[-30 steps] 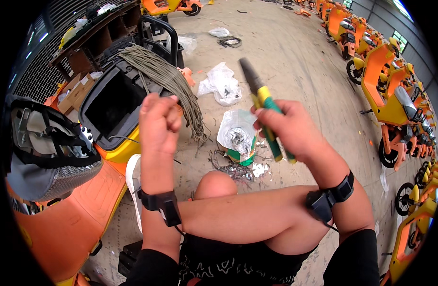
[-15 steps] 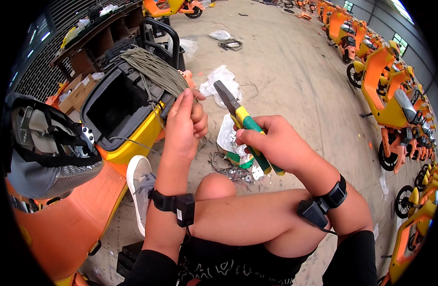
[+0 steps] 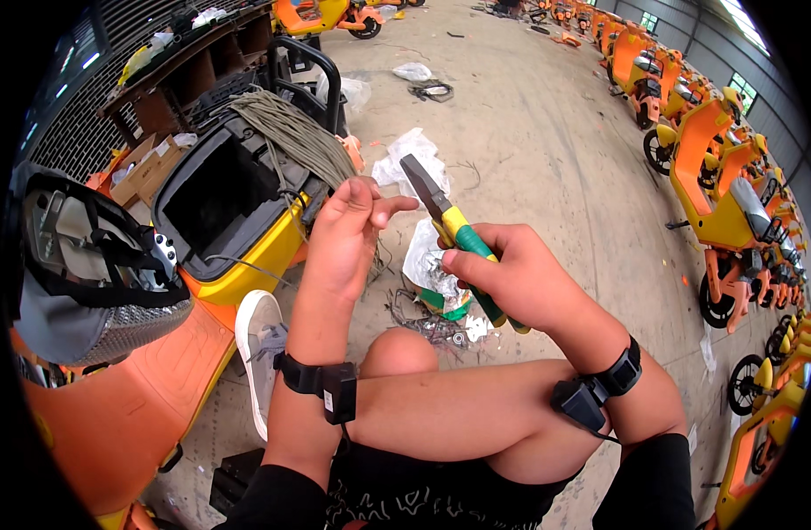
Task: The person uses pliers to strip insulation from wires on a motorcycle wiring harness and twists the copper ends together while sitting in a large warehouse.
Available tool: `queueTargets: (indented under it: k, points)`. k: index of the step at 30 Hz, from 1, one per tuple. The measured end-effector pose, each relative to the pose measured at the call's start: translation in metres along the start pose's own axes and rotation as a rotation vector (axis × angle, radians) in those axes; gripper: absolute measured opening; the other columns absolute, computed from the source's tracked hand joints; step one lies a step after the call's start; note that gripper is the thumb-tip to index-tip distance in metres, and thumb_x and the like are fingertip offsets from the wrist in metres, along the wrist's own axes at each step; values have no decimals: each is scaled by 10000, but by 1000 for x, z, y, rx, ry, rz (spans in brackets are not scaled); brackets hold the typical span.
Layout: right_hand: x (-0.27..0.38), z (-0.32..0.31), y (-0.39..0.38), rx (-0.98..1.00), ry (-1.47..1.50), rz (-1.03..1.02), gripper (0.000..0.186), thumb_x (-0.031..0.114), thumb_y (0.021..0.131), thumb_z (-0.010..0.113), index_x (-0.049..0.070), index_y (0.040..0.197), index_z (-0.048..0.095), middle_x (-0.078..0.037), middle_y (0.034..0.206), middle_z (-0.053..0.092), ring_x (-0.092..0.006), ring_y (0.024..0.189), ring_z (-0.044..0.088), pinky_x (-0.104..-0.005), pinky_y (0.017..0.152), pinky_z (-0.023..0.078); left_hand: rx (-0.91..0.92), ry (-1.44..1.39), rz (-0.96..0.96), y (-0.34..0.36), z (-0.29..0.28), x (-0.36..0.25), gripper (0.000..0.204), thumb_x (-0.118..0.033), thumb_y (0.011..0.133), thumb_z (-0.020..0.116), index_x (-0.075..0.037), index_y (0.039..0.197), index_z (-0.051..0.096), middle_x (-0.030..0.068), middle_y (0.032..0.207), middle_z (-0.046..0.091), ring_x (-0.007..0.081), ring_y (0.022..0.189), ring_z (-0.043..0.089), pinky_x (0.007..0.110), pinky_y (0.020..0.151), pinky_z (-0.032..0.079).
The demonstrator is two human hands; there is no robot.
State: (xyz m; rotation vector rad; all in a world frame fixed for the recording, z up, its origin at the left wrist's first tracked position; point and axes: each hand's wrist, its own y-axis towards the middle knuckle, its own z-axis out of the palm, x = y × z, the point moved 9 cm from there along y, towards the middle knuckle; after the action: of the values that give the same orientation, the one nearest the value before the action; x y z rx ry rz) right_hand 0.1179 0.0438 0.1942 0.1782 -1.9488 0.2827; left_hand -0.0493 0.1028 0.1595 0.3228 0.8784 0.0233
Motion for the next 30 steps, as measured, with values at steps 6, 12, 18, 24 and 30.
queueTargets:
  k: [6, 12, 18, 24, 30]
  points:
    - [-1, 2, 1, 13, -17, 6, 319, 236, 896, 686, -39, 1057, 686, -2, 759, 628, -63, 698, 543, -246, 626, 459, 5, 123, -11, 0, -2, 1, 210, -248, 1042, 484, -48, 991, 522, 64, 766, 637, 229, 913, 677, 365, 904, 480]
    - [0, 3, -1, 27, -93, 53, 325, 192, 895, 686, -29, 1132, 667, -24, 854, 661, -91, 775, 598, -253, 732, 497, -50, 96, -119, -4, -3, 1, 198, -212, 1024, 516, -25, 1032, 580, 46, 792, 618, 158, 784, 630, 279, 728, 494]
    - [13, 4, -4, -14, -253, -11, 300, 174, 883, 698, -14, 1115, 668, -19, 867, 639, -92, 742, 555, -264, 703, 478, -59, 167, -185, -8, -4, -3, 186, -152, 976, 548, 9, 988, 640, -3, 742, 558, 64, 614, 463, 203, 558, 375]
    - [18, 3, -2, -45, -354, -135, 321, 179, 855, 717, -61, 1059, 654, -153, 1087, 634, -235, 933, 623, -329, 825, 494, -68, 195, -151, -6, -6, -5, 142, -116, 930, 539, 2, 911, 616, -33, 657, 445, 47, 566, 371, 202, 508, 295]
    - [12, 5, -3, 4, -272, -68, 317, 182, 860, 717, -62, 1053, 653, -113, 989, 652, -191, 895, 614, -316, 810, 492, -90, 148, -228, -9, -8, -6, 168, -142, 916, 506, -26, 798, 534, -60, 547, 311, 54, 465, 265, 249, 461, 225]
